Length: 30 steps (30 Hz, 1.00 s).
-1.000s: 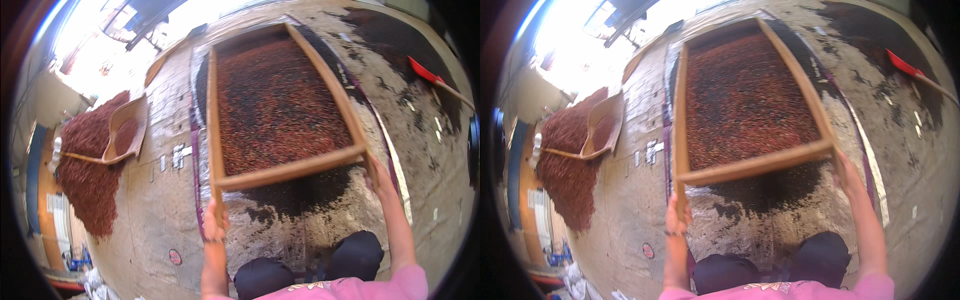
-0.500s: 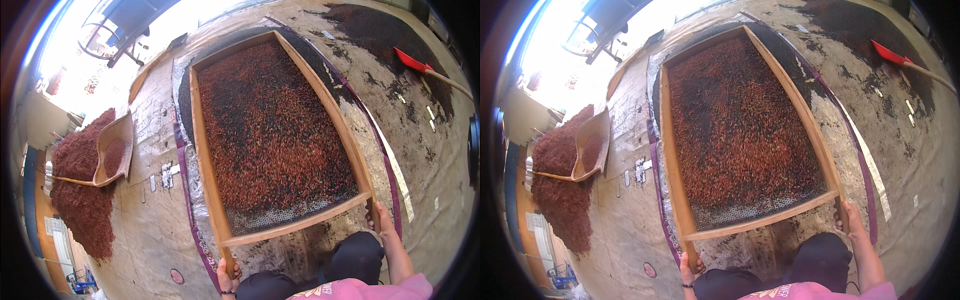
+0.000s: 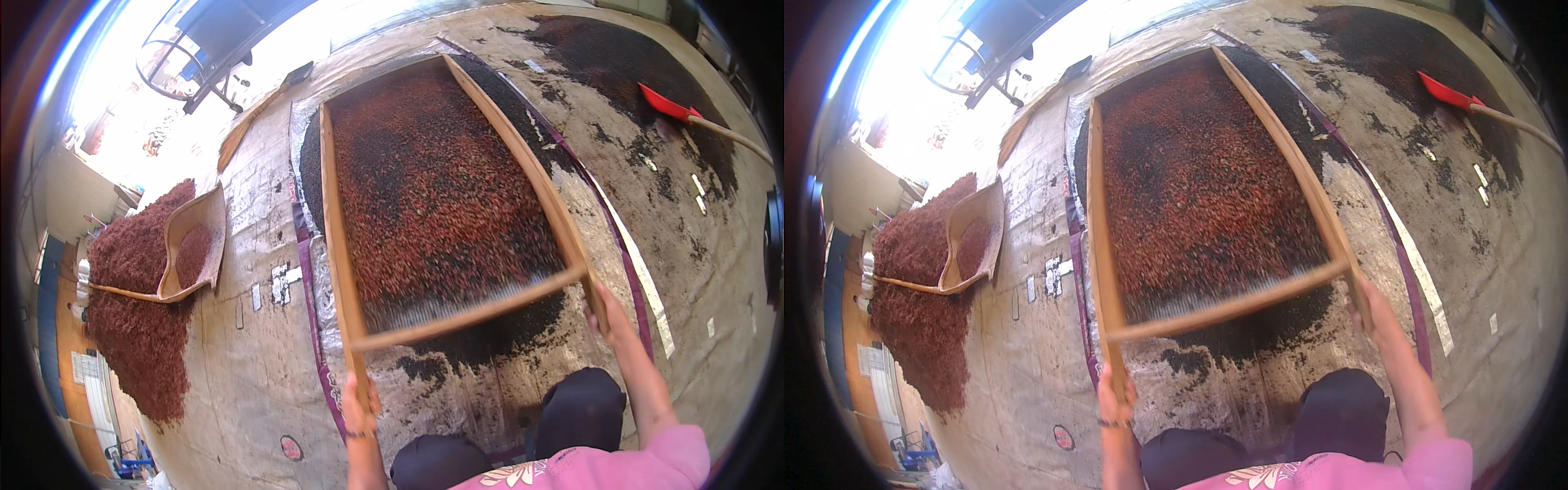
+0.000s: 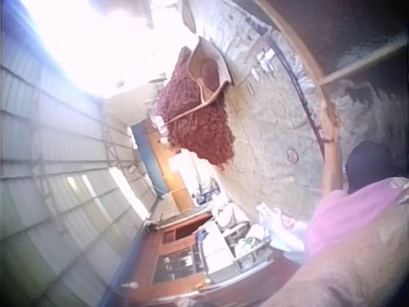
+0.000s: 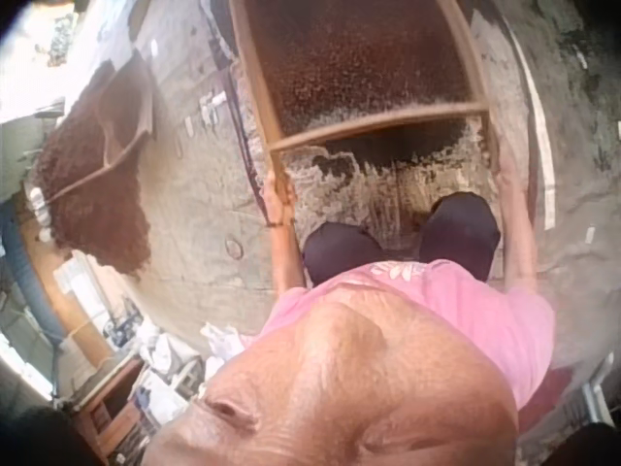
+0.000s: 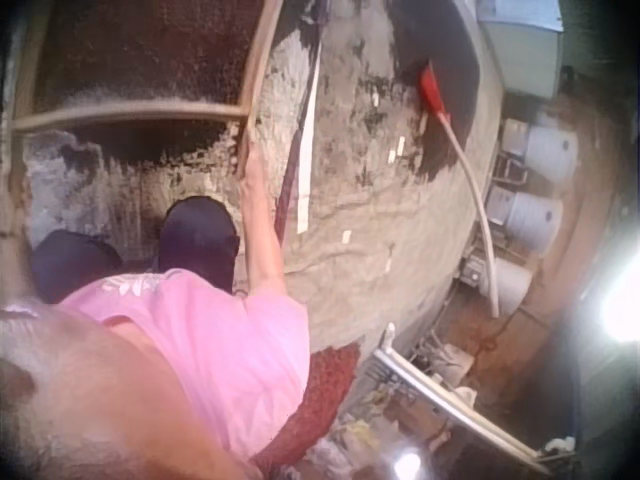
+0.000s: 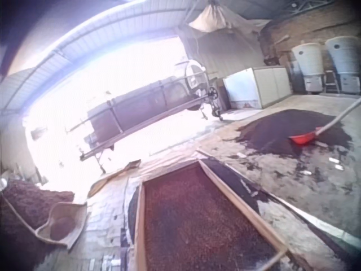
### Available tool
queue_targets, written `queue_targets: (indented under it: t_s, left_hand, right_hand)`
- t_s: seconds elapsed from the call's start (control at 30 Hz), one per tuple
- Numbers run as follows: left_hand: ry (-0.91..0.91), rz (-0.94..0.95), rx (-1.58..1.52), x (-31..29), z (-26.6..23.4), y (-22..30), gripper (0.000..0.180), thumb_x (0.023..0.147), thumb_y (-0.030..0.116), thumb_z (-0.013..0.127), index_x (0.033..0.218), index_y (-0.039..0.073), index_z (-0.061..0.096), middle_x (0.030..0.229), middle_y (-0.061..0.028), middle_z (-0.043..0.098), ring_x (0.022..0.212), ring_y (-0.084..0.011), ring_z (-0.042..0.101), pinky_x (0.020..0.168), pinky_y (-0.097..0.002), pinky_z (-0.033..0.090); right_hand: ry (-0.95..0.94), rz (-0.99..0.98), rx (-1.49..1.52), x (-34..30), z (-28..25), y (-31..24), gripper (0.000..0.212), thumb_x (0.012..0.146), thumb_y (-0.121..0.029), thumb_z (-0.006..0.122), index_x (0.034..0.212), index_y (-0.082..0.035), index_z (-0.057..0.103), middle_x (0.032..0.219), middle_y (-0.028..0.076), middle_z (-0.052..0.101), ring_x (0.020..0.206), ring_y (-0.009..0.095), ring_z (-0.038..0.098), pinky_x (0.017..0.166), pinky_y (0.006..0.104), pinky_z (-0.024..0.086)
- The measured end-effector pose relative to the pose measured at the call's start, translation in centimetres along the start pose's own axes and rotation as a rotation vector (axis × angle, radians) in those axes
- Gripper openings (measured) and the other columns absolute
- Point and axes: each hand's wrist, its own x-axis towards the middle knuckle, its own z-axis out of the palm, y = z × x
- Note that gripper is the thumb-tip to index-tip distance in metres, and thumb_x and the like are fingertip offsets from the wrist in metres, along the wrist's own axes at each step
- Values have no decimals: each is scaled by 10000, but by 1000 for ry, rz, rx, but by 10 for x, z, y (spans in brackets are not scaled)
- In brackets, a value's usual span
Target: The person shovels coffee cherries from a large pile on the floor into a wooden sieve, shakes the sieve by hand to sort the cherries, and then pours the sorted cherries into a nearby container.
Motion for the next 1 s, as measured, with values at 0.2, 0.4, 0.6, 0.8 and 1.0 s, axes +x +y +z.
queue_targets:
  t_s: [0.2, 0.4, 0.6, 0.8, 1.0]
  left_hand:
    - [-35, -209, -150, -53, -33, -35, 366, 782, 420, 468, 819, 56, 487, 559, -18, 457, 409, -106, 418, 315, -181, 283]
    - [-71, -43, 70, 63, 25, 64, 389, 761, 494, 495, 776, 105, 490, 535, 15, 438, 376, -56, 382, 303, -171, 271]
    - [5, 20, 1, 22, 16, 22, 380, 787, 458, 464, 777, 79, 483, 506, 7, 409, 360, -74, 349, 307, -181, 248]
    - [-35, -194, -156, -48, -38, -55, 359, 793, 439, 448, 780, 83, 498, 537, -15, 453, 388, -87, 413, 301, -184, 291]
    - [38, -20, -25, 19, 16, 37, 360, 774, 445, 497, 764, 85, 484, 536, -8, 444, 384, -74, 391, 302, -189, 281]
  right_hand:
    - [50, 55, 74, -49, -28, 29, 433, 815, -445, 416, 877, -23, 487, 551, 32, 460, 356, 79, 399, 291, 200, 285]
    - [-64, -58, 39, 28, 45, -54, 358, 835, -404, 419, 930, -60, 438, 597, 36, 462, 402, 68, 407, 305, 190, 327]
    - [-57, -111, 31, 15, 13, -19, 383, 814, -446, 429, 893, -73, 456, 602, 26, 471, 385, 66, 394, 314, 183, 312]
    - [74, 17, 138, -46, -26, 40, 397, 811, -424, 416, 893, -40, 476, 586, 42, 491, 374, 77, 414, 319, 193, 309]
    - [15, -51, 30, 11, 37, -35, 356, 824, -397, 436, 906, -51, 451, 597, 28, 480, 384, 64, 420, 318, 179, 344]
